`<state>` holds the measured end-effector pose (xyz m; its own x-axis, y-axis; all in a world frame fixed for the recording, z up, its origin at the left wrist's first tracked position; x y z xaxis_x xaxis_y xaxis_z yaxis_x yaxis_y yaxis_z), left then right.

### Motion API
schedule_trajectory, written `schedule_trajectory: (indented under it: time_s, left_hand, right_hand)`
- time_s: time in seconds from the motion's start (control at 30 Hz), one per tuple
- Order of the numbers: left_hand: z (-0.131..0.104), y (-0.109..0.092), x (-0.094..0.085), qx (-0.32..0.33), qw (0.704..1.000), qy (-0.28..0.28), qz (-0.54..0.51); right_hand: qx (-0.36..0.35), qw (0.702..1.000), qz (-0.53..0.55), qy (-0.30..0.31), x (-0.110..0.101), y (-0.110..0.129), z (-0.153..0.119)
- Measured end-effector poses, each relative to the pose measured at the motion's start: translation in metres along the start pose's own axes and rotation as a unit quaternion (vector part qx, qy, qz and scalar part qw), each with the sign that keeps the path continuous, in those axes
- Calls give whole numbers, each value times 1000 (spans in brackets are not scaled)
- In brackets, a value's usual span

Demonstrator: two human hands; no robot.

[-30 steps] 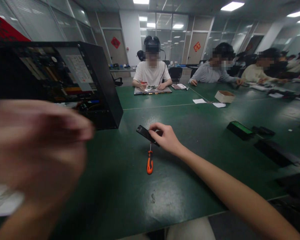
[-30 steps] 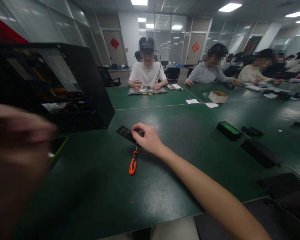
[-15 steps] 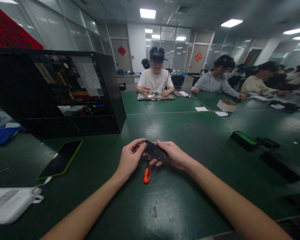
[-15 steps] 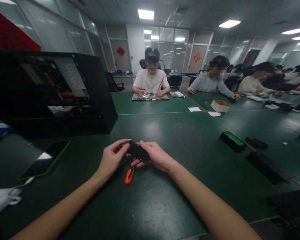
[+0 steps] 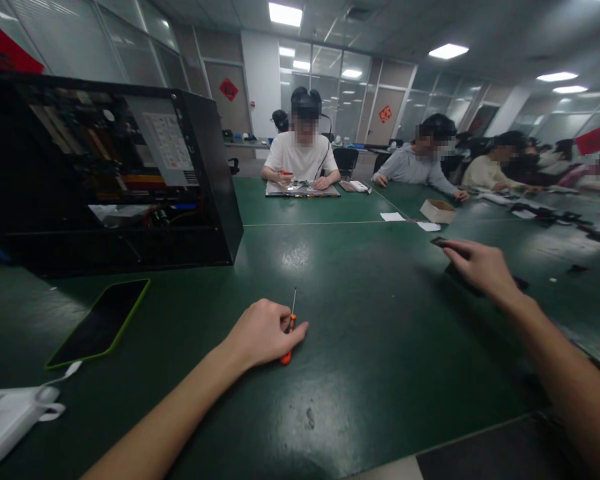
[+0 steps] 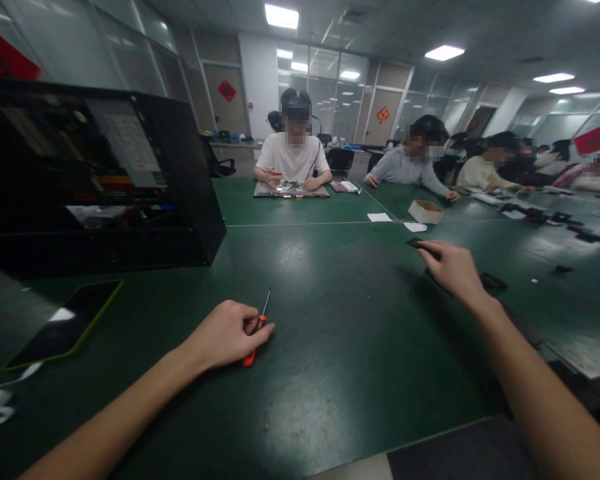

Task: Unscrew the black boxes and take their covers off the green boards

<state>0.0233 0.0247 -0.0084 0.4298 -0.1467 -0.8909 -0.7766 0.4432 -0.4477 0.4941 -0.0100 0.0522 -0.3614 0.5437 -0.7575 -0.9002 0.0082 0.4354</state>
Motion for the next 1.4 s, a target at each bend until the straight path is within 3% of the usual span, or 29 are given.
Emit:
schedule_trajectory:
  time_s: [0.07, 0.13, 0.3, 0.43, 0.8, 1.23, 1.4]
  left_hand:
    - [0, -2, 2, -3, 1000, 22, 12]
    - [1, -2, 3, 6, 999, 35, 24]
    - [0, 1, 3, 12, 998, 37, 42]
    - [1, 3, 3, 3, 998, 44, 46]
    - [-1, 0, 0, -28, 995, 71, 71]
    - [-2, -6, -1, -31, 992, 77, 95]
    - [-5, -4, -6, -75, 983, 74, 147]
  right_hand:
    - [38, 996, -80, -12, -21, -44, -4]
    - [61, 989, -136, 13, -29, -74, -10]
    - [98, 970, -208, 78, -13, -103, -16]
    - [111, 959, -236, 105, -1, -106, -17]
    - [110, 934, -300, 160, 2, -108, -9]
    - [60, 920, -359, 145, 26, -102, -20]
    - [40, 918, -369, 141, 26, -99, -23]
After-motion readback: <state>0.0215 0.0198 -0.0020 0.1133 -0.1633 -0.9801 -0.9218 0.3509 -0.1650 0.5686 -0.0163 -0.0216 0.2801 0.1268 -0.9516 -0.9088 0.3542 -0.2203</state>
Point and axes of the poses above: each hand's wrist, its own z-axis towards the middle knuckle, its own x-axis out of the palm, y = z × x, the point moved 4 cm from there along z, towards the middle knuckle, and after that the axes turned 7 degrees about -x, right-handed, at the moved point
